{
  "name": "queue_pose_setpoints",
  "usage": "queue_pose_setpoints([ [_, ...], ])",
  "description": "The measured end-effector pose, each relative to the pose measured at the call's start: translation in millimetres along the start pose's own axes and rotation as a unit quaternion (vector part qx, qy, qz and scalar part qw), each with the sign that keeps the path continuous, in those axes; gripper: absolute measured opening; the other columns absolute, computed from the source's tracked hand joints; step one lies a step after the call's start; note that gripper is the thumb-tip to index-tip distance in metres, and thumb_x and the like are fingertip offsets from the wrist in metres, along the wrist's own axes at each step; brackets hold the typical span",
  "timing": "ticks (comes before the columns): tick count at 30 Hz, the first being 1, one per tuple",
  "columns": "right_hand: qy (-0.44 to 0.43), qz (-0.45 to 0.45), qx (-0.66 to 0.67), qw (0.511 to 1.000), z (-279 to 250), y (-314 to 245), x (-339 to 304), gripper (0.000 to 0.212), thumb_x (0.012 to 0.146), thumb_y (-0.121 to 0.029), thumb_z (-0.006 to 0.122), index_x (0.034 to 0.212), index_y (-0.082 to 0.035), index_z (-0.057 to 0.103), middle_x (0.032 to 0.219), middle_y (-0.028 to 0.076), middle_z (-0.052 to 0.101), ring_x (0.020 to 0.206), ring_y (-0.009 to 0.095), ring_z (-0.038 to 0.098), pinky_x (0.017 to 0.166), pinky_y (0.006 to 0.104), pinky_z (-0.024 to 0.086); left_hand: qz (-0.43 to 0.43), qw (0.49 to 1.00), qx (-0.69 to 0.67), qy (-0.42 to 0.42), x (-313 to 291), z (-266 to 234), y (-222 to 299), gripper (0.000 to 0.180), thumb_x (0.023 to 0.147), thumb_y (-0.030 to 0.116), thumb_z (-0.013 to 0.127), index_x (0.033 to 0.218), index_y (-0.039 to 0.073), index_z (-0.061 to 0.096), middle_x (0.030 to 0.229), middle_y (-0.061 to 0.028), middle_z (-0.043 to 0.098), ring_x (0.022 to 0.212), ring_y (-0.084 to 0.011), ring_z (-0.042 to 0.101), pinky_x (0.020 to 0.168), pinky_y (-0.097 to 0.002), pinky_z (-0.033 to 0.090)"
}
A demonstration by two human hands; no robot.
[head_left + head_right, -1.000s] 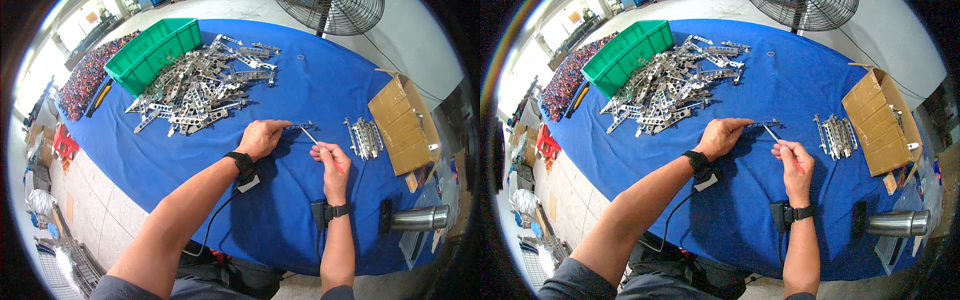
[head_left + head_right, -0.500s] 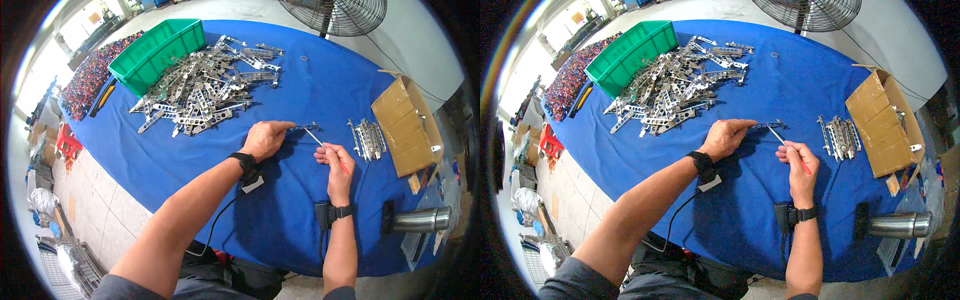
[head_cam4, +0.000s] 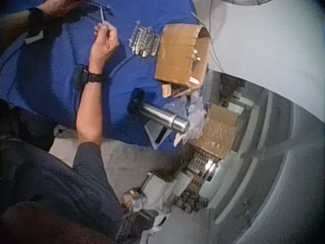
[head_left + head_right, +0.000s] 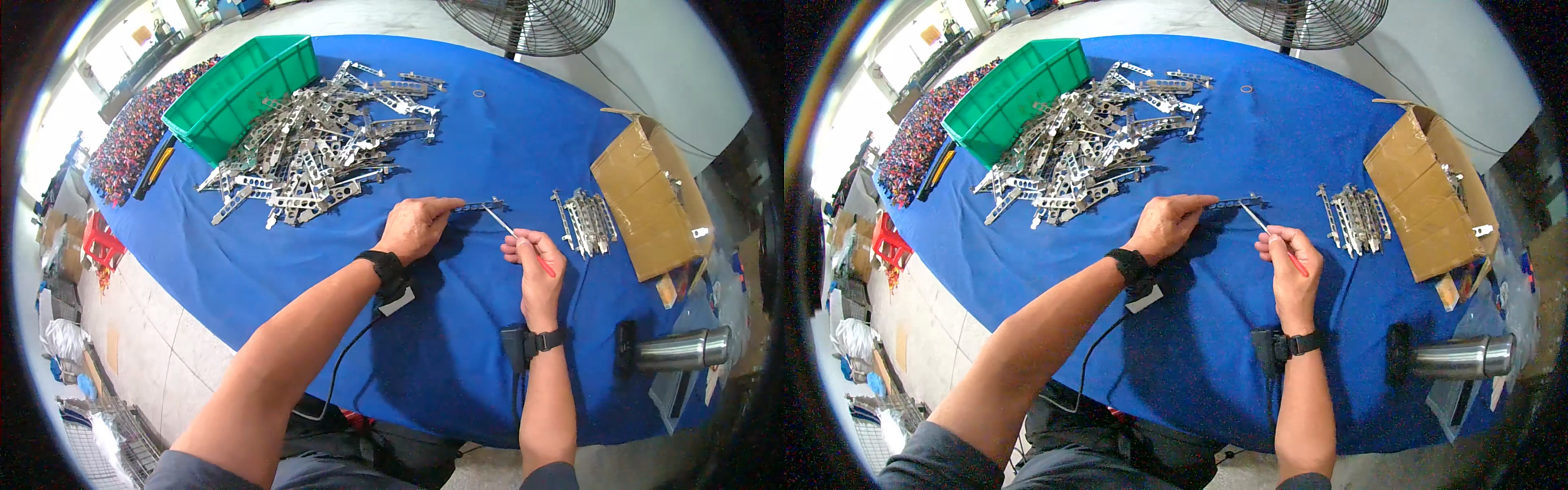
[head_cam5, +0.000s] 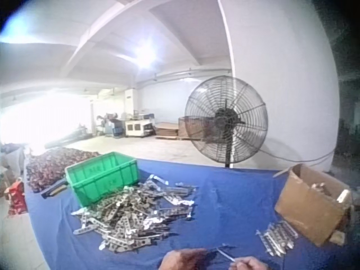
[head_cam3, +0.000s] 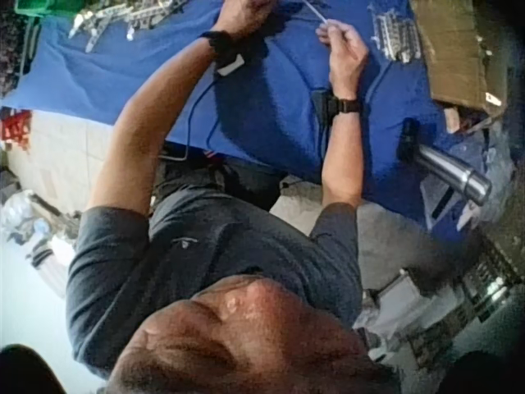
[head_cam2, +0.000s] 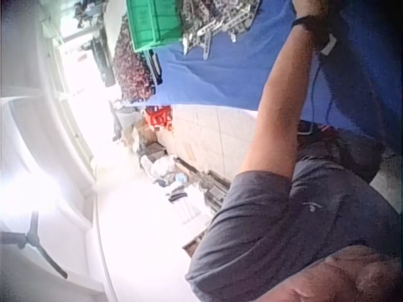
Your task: Manually assembling small metal components using a screwdriver in a warehouse environment.
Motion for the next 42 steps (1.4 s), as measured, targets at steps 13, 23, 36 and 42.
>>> queue_pose_setpoints([
  [13, 0.009, -0.011, -0.005, 1.0, -0.8, -4.3, -0.5, 0.024, 0.1, -0.013, 0.054, 0.106, 0.006, 0.067, 0.096, 0.014, 0.071, 0.085, 0.019, 0.07, 0.076, 0.0285, 0.055, -0.017, 1.0, 0.013, -0.023, -0.1, 0.7, -0.2, 0.028, 0.09, 0.013, 0.057, 0.113, 0.017, 0.071, 0.092, -0.0151, 0.071, 0.086, -0.0351, 0.068, 0.076, -0.0454, 0.053],
  [23, 0.011, -0.009, 0.023, 1.0, -3.6, 0.8, 1.5, 0.025, 0.1, -0.015, 0.053, 0.108, 0.005, 0.066, 0.095, 0.013, 0.071, 0.087, 0.019, 0.07, 0.076, 0.0288, 0.055, -0.014, 1.0, 0.012, -0.024, 1.8, -2.2, 5.1, 0.029, 0.089, 0.009, 0.058, 0.116, 0.011, 0.07, 0.088, -0.0184, 0.07, 0.077, -0.0303, 0.069, 0.07, -0.0379, 0.053],
  [36, -0.006, -0.029, 0.021, 0.999, -4.3, -0.2, -0.6, 0.022, 0.099, -0.014, 0.054, 0.104, 0.003, 0.067, 0.094, 0.012, 0.072, 0.085, 0.017, 0.07, 0.073, 0.0283, 0.056, -0.015, 0.999, 0.005, -0.029, 0.6, -1.5, 4.5, 0.03, 0.09, 0.005, 0.056, 0.117, 0.008, 0.069, 0.085, -0.0163, 0.07, 0.07, -0.0187, 0.064, 0.068, -0.033, 0.051],
  [42, -0.012, -0.033, 0.018, 0.999, -1.7, 0.3, 0.3, 0.021, 0.099, -0.013, 0.054, 0.104, 0.002, 0.067, 0.095, 0.012, 0.072, 0.086, 0.017, 0.07, 0.073, 0.029, 0.056, -0.039, 0.998, 0.019, -0.039, 3.6, -13.4, 7.3, 0.031, 0.09, 0.005, 0.056, 0.117, 0.008, 0.069, 0.083, -0.0174, 0.069, 0.07, -0.0208, 0.066, 0.068, -0.0333, 0.052],
])
Point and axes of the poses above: each hand's wrist, its own x-axis towards the middle knuckle, its own z-axis out of the palm, y = z × x, the point moved 3 cm from there along x, towards the middle knuckle
